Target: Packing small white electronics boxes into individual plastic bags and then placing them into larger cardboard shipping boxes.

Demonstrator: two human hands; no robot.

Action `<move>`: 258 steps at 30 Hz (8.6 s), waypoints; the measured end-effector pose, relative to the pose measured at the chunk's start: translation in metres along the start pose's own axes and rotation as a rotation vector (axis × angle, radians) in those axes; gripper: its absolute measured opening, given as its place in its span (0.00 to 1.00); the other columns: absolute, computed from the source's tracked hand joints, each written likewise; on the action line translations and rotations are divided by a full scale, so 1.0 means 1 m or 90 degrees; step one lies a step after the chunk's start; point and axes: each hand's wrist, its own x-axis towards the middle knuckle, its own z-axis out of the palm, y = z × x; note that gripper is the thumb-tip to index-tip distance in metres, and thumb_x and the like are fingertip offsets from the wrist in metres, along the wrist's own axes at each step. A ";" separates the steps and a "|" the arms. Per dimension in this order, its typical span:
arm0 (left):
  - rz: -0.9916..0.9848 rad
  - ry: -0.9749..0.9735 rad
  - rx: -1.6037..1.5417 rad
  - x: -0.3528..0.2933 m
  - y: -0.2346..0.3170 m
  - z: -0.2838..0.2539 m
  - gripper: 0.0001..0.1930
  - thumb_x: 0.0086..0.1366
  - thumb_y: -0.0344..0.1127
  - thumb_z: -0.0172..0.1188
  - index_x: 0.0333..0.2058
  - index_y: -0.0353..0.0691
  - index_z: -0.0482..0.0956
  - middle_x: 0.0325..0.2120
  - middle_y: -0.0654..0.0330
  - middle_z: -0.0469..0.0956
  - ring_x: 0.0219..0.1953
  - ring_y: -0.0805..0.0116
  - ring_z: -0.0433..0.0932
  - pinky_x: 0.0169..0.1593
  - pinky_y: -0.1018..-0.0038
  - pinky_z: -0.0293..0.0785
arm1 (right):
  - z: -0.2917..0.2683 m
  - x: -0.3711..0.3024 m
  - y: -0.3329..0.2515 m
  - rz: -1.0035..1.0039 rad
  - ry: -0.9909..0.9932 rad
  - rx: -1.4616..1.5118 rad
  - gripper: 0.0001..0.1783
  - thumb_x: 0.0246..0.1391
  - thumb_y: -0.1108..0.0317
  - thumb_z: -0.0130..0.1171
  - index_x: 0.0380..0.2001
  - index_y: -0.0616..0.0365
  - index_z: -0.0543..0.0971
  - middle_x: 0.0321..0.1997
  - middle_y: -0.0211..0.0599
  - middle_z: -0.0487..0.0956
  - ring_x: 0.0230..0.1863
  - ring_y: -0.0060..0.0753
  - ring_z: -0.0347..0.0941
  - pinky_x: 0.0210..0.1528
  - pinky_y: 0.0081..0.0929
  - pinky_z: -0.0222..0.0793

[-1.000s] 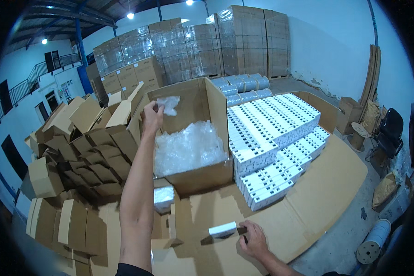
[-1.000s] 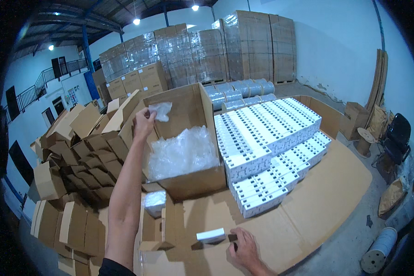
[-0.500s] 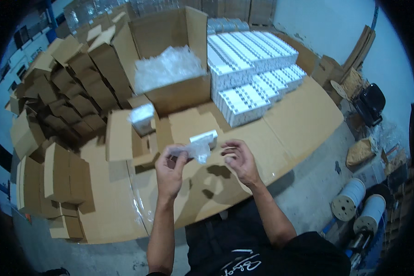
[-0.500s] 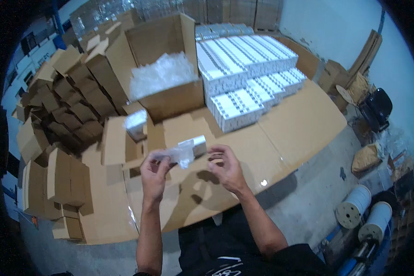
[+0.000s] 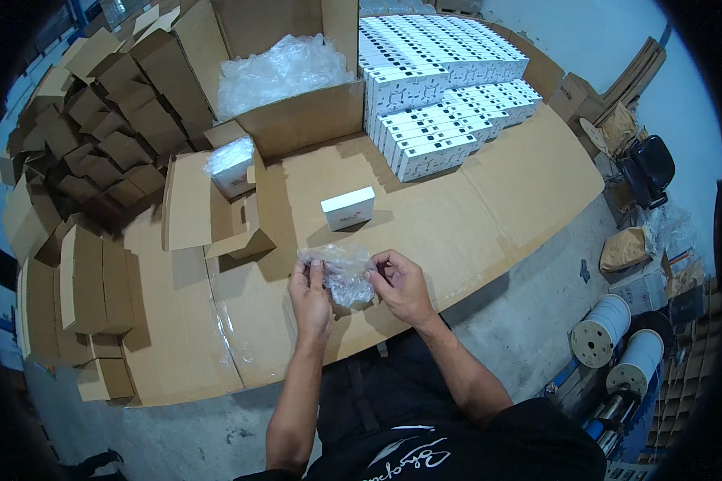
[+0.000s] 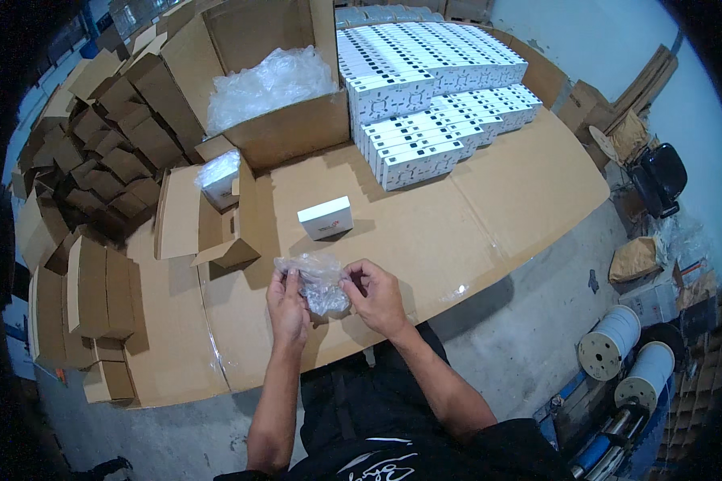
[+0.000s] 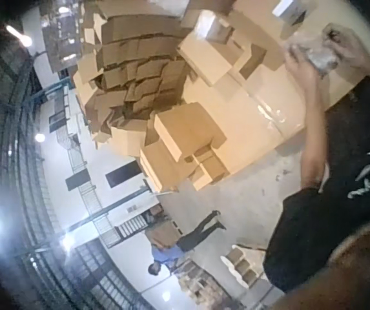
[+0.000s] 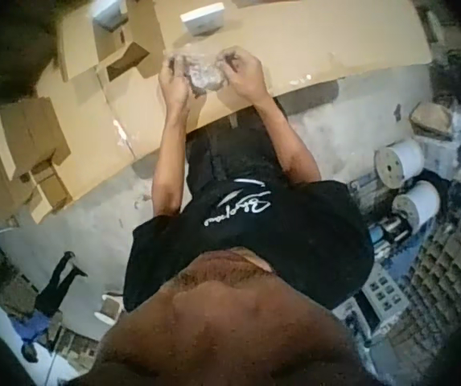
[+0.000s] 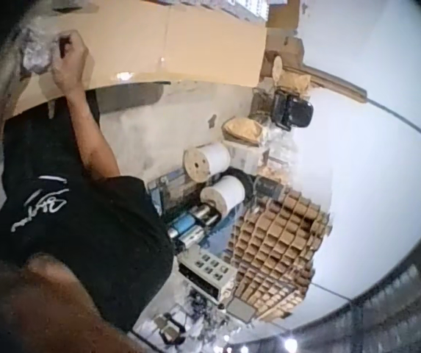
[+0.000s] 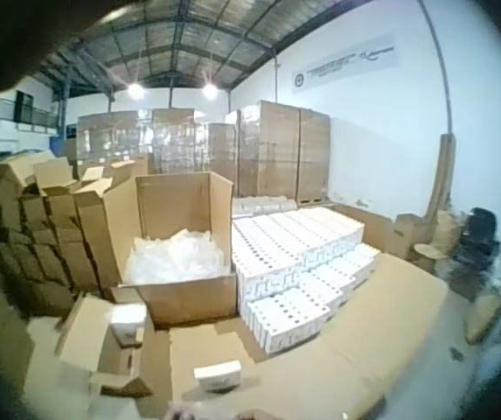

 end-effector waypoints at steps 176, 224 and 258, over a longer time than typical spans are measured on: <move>-0.034 -0.210 0.237 0.022 0.041 0.000 0.18 0.69 0.36 0.65 0.51 0.31 0.76 0.40 0.62 0.80 0.41 0.76 0.77 0.47 0.76 0.74 | -0.041 0.116 -0.049 -0.029 -0.238 0.103 0.10 0.65 0.72 0.59 0.44 0.59 0.69 0.43 0.30 0.70 0.46 0.20 0.70 0.47 0.21 0.70; 0.089 -0.210 0.194 0.043 0.033 0.015 0.19 0.66 0.27 0.65 0.55 0.31 0.75 0.52 0.50 0.79 0.53 0.66 0.77 0.58 0.71 0.74 | -0.026 0.063 -0.032 -0.025 -0.112 0.153 0.21 0.62 0.76 0.61 0.59 0.67 0.76 0.51 0.39 0.80 0.52 0.26 0.76 0.57 0.23 0.73; 0.231 -0.003 0.144 0.060 0.015 0.040 0.28 0.63 0.26 0.68 0.58 0.38 0.63 0.50 0.55 0.70 0.51 0.69 0.72 0.54 0.73 0.71 | -0.036 0.073 -0.028 -0.303 -0.137 -0.116 0.17 0.57 0.78 0.64 0.50 0.58 0.83 0.63 0.47 0.76 0.58 0.36 0.76 0.54 0.29 0.76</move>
